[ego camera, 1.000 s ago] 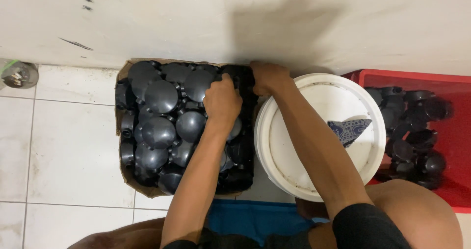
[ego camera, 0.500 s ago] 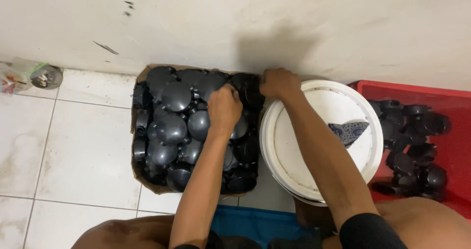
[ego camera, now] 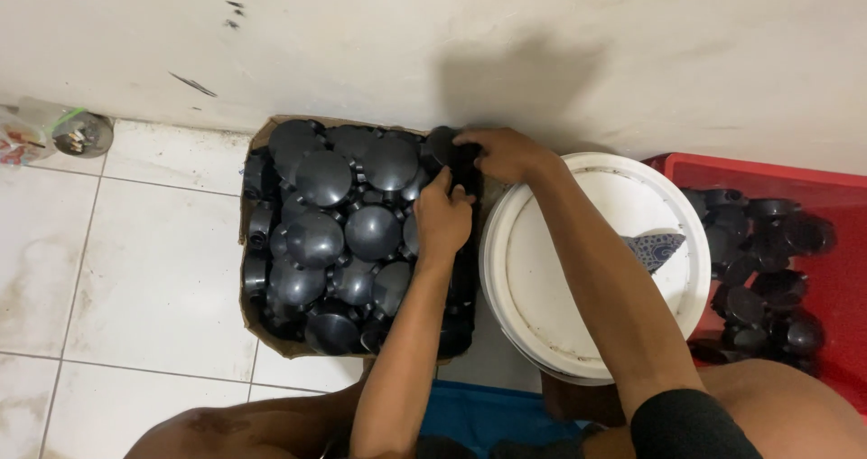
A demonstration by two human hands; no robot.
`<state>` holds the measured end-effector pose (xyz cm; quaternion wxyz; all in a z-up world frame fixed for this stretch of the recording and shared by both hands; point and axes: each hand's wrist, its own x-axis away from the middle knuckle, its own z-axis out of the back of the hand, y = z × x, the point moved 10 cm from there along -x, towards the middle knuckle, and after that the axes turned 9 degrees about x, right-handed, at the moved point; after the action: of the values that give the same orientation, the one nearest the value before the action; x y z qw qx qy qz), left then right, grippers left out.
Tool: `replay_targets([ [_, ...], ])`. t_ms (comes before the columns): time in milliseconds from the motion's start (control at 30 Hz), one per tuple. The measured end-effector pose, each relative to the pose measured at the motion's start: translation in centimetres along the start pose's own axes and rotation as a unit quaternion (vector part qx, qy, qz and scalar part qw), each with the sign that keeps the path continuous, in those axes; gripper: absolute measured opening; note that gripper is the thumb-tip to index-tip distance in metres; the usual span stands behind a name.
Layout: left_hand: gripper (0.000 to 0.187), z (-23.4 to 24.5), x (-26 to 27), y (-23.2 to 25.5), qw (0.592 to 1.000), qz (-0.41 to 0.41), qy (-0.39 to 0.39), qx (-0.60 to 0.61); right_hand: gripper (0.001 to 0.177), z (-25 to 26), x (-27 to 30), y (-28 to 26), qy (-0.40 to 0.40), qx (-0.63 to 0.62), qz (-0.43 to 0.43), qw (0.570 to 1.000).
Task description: Cleaning black plastic parts by wiping them with a cloth and transferring them from a box to a bin
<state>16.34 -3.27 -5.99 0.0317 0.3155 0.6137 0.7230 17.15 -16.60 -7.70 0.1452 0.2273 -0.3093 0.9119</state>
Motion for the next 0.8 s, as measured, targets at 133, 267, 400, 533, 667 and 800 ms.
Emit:
replay_targets([
  [133, 0.051, 0.2, 1.4, 1.7, 1.000, 0.011, 0.012, 0.006, 0.062, 0.2, 1.1, -1.4, -0.047, 0.009, 0.022, 0.999],
  [267, 0.049, -0.2, 1.3, 0.0, 1.000, -0.001, 0.018, 0.020, 0.063, -0.2, 0.0, -0.7, -0.022, 0.001, 0.041, 0.999],
  [400, 0.046, -0.1, -0.3, -3.8, 0.997, -0.026, 0.056, 0.047, 0.045, 0.3, -2.3, 2.4, 0.125, 0.053, 0.033, 0.990],
  [533, 0.030, 0.9, 0.9, -2.3, 0.983, -0.114, 0.121, 0.084, 0.033, 3.4, 1.2, 1.1, 0.276, 0.032, 0.077, 0.958],
  [667, 0.011, 1.0, 2.6, 0.2, 0.955, -0.220, 0.143, 0.138, 0.021, 5.3, 6.6, 1.5, 0.435, 0.039, 0.114, 0.892],
  [800, 0.006, -1.7, 4.9, 3.1, 0.951, -0.250, 0.105, 0.148, 0.003, 7.9, 13.3, 1.5, 0.403, 0.125, 0.105, 0.900],
])
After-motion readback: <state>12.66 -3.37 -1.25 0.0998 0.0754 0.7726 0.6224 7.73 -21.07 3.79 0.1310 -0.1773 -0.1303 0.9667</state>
